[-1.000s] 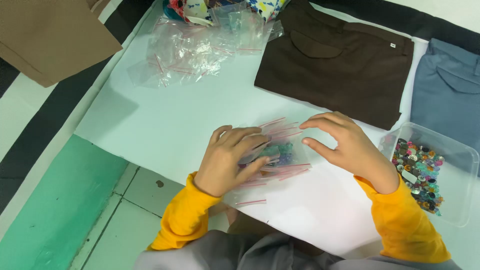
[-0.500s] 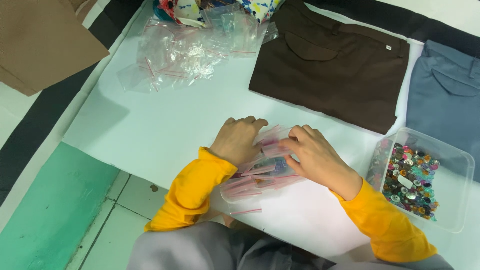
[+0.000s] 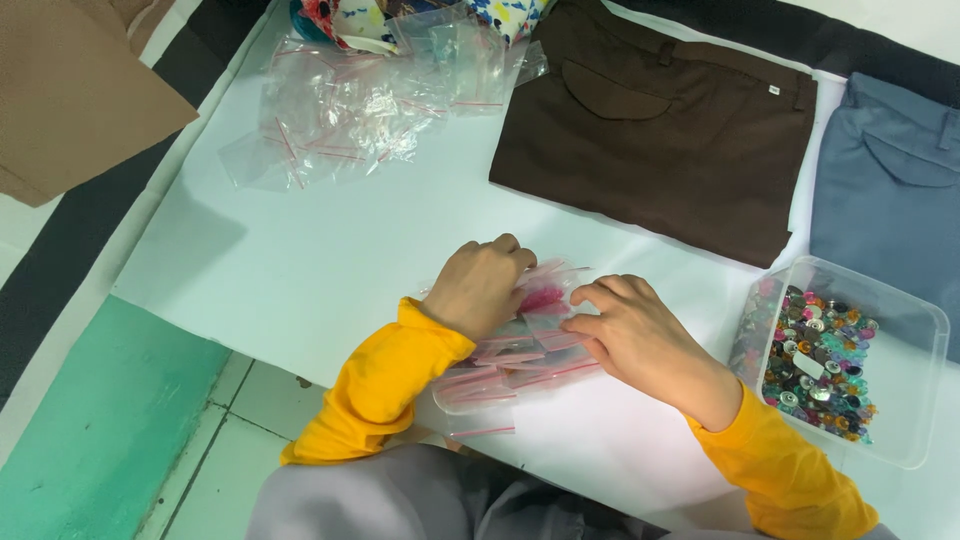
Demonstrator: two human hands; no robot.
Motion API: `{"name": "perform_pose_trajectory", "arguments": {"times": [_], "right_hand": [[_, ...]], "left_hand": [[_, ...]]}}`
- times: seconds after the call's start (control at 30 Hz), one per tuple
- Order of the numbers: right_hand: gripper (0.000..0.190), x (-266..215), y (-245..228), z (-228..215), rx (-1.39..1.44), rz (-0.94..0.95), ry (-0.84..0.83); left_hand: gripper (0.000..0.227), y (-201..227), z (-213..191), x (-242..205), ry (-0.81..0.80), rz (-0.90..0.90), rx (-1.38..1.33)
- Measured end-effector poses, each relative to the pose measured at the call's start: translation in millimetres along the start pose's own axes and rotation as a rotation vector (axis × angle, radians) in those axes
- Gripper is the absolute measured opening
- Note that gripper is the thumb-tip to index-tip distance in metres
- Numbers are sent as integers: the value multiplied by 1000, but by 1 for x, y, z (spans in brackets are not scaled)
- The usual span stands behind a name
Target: Sorting small orange buttons into plastic bags and organizing a container of mixed buttons
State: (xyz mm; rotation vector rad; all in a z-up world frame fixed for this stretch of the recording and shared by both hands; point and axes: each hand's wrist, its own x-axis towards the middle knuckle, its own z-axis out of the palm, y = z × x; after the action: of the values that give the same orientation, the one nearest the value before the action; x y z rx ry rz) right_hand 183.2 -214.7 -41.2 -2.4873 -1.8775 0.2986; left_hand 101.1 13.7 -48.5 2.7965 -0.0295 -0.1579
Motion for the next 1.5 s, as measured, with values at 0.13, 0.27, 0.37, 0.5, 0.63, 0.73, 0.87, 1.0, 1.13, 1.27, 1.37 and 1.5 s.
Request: {"name": "perform_pose_trajectory", "arguments": {"times": [0.13, 0.27, 0.37, 0.5, 0.63, 0.73, 0.87, 1.0, 1.13, 1.27, 1.37, 1.5], "right_hand": [[15, 3, 3, 8, 15, 1, 92], [18, 9, 2, 21, -33, 4, 174], [24, 12, -4, 11, -45, 2, 191], [17, 11, -3, 7, -1, -26, 217], [16, 5, -4, 3, -5, -25, 293], [21, 3, -4, 10, -34, -9, 365], [46, 4, -11, -4, -110, 33, 585], [50, 3, -15, -18, 33, 56, 488], [41, 6, -12, 6, 125, 27, 348], [59, 12, -19, -6, 73, 80, 384], [70, 15, -18, -18, 108, 77, 436], [29, 16, -10, -23, 218, -23, 347]], "left_hand": [[40, 5, 4, 0, -53, -9, -32], [20, 5, 11, 3, -96, -38, 28], [13, 17, -12, -4, -103, -32, 62], [10, 19, -27, -5, -67, -19, 83], [11, 22, -37, -19, 33, 29, 68], [13, 24, -39, -19, 80, 67, 103], [16, 25, -36, -15, 83, 50, 72], [27, 20, -30, -18, 72, 61, 37], [35, 17, -25, -15, 69, 65, -64], [37, 16, -21, -13, 37, 50, -124], [45, 15, -33, -19, -6, 30, -265], [51, 5, -28, -25, -7, -24, -329]]}}
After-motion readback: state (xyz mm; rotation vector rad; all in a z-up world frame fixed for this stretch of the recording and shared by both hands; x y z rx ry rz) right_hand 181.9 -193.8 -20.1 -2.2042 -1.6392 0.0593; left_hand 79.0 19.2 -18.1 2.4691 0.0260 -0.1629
